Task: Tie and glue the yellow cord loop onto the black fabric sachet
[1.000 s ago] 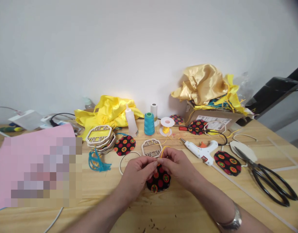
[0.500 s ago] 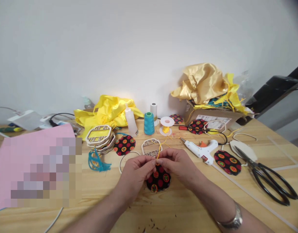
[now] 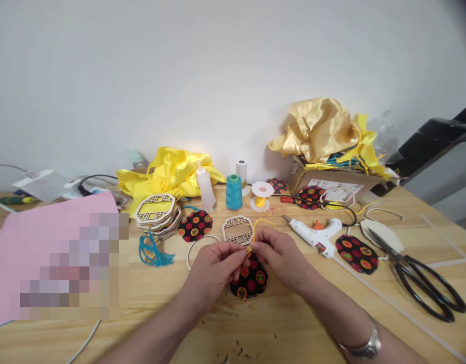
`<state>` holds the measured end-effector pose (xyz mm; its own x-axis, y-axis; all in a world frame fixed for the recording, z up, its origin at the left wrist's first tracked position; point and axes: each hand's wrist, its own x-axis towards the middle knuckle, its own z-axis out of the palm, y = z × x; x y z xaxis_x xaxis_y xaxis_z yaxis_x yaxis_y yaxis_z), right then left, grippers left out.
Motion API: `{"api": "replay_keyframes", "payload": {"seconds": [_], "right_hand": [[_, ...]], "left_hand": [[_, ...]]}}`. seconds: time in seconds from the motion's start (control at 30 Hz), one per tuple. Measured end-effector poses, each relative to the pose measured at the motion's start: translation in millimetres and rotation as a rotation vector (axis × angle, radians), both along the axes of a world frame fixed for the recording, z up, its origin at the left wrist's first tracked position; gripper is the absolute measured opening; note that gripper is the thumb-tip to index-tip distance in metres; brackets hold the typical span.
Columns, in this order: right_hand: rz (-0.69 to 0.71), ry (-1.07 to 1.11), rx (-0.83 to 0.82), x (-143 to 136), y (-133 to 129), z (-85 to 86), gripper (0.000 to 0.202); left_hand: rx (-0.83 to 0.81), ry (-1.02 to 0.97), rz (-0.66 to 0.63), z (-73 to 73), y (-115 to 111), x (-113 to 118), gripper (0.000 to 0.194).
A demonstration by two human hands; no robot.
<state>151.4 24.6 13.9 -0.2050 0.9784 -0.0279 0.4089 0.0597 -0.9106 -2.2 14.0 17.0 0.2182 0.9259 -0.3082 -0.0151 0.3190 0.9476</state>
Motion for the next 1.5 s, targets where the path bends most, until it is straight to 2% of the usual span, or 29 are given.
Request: {"api": "replay_keyframes", "payload": {"seconds": [0.13,0.23,0.33,0.5,0.67,0.83,0.93,1.1,1.27,1.5], "right_hand": [[-0.029,-0.07,0.047,2,0,0.9,0.02],[-0.072,-0.126,0.09,1,0,0.1,0.018],[-0.09,-0.134,0.105,1,0,-1.0,0.017],[-0.048,0.029,-0.027,-2,0,0.5,0.016],[-0.03,0.293,-0.223,-6,-3,3.4,0.015],[-0.013,0.386,-0.233,-8,-5,3.0,0.016],[-0.024,0.287,-0.161,-7,-4,1.2,0.015],[-0.041,0.082,-0.04,-5,-3,-3.2,0.013],[-0.023,0.001,0.01,-5,-5,-4.9,0.013],[-0.048,-0.035,0.001,-5,-4,-2.9,0.012]], "left_hand": [[0.079,0.125,0.058,1.9,2,-2,0.014],[0.092,0.132,0.101,2.0,2,-3,0.013],[0.1,0.155,0.054,1.5,-1,-1,0.011],[0.238,0.275,-0.066,-0.3,-5,3,0.017],[0.325,0.317,-0.052,-4.3,-7,4,0.018],[0.373,0.311,-0.08,-5.7,-8,3,0.012],[0.301,0.206,-0.09,-1.9,-8,2,0.007],[0.129,0.001,-0.024,-0.2,-5,1,0.013],[0.056,0.024,-0.058,-3.4,-3,4,0.034],[0.069,0.149,-0.026,2.0,-2,2,0.018]]}}
